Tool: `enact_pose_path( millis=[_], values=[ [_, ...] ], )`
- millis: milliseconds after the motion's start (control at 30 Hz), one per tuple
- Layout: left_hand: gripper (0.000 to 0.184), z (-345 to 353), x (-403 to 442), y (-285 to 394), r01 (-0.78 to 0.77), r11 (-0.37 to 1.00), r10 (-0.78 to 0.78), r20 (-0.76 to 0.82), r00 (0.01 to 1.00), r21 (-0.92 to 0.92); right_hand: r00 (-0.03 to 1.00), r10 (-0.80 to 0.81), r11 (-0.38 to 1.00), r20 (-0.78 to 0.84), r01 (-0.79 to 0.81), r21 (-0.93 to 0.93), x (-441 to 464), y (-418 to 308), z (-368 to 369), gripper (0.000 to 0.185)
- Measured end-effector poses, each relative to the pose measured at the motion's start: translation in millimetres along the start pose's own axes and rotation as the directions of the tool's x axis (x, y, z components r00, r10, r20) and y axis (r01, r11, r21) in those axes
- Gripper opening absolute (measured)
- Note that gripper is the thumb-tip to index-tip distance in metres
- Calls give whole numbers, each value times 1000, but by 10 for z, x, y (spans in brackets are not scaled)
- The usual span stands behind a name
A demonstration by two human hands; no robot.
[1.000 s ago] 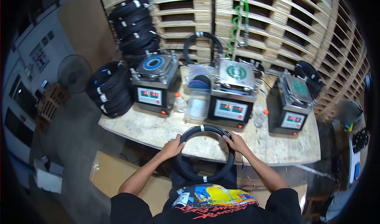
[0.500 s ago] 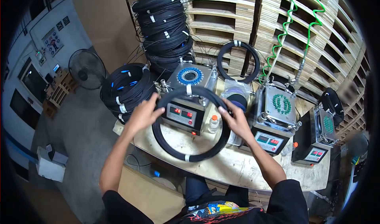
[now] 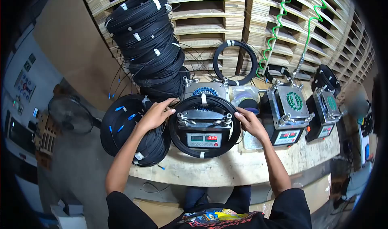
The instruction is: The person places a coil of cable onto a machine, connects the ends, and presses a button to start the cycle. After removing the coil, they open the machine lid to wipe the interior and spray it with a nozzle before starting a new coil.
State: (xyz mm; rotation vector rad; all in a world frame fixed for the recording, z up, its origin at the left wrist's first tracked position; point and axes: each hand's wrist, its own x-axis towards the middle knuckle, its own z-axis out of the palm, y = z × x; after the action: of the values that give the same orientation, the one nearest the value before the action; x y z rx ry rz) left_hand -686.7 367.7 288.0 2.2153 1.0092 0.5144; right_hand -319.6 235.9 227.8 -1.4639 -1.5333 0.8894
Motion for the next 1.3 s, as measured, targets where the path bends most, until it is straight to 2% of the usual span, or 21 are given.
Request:
enact_pose_path(
  millis=[33,67,233,300,333,367,433,467,567,600,633,700,767,800,900,933,1000,1033,1067,1233,1300],
  values=[
    [39,11,8,4,-52,998,52,-1,999,-21,995,-73,997,-73,71,-29,-25,78,84,44],
    [38,-1,32,42,-49,998,49,-5,999,-31,997,16,999,-74,-18,-27,-69,118,90,44],
    [33,10,74,68,-60,998,60,-1,998,10,985,58,996,-165,-45,80,-206,101,204,44],
    [32,95,61,-38,-279,951,294,-111,949,136,975,91,995,-201,-95,-8,-272,3,206,44],
    [31,105,-23,-6,-227,956,251,-120,960,187,974,91,995,-207,-95,-10,-330,56,219,44],
    [31,130,-131,35,-232,954,257,-121,959,188,956,-5,996,-293,-23,-92,-370,177,229,43],
    [29,174,-388,183,-163,970,214,-317,924,181,876,-207,959,-435,95,-266,-474,142,295,41],
    [27,204,-504,198,-148,969,212,-358,909,198,902,111,988,-416,-147,-54,-643,106,267,35],
    [27,336,-879,197,-151,962,230,-380,896,227,928,196,979,-315,-202,15,-979,112,226,31],
    [28,403,-994,341,23,997,-44,-290,956,-73,947,237,957,-219,-188,223,-1074,55,273,32],
    [30,549,-1046,295,70,951,-144,-232,962,-301,960,255,888,-114,-186,420,-1171,-62,320,33],
    [29,824,-1039,168,61,899,-132,-136,982,-434,964,256,827,70,-256,501,-1302,-389,495,32],
    [25,1050,-1003,147,99,855,-112,4,994,-510,987,40,806,157,-125,578,-1280,-395,757,38],
    [24,1120,-996,228,102,847,-101,31,994,-522,984,40,787,173,-137,602,-1243,-418,885,38],
    [23,1409,-947,363,6,769,-56,-58,997,-639,975,98,742,198,-204,638,-1173,-538,1275,34],
    [24,1472,-956,395,87,616,-133,5,991,-783,978,85,800,190,-181,572,-1162,-524,1335,32],
    [25,1423,-1100,372,135,579,-86,105,991,-804,990,83,861,113,-129,493,-1191,-633,1416,30],
    [26,1338,-1160,449,193,545,-27,212,977,-816,998,-60,932,-2,57,358,-1161,-570,1460,28],
    [28,1263,-1233,535,188,640,-3,241,970,-745,994,-104,943,15,93,320,-1145,-512,1450,24],
    [30,971,-1445,434,39,759,123,202,972,-650,971,-240,927,16,224,301,-1300,-522,1257,22],
    [26,835,-1534,466,-32,948,80,139,987,-317,993,-49,995,112,39,86,-1398,-607,1091,19]
  ],
)
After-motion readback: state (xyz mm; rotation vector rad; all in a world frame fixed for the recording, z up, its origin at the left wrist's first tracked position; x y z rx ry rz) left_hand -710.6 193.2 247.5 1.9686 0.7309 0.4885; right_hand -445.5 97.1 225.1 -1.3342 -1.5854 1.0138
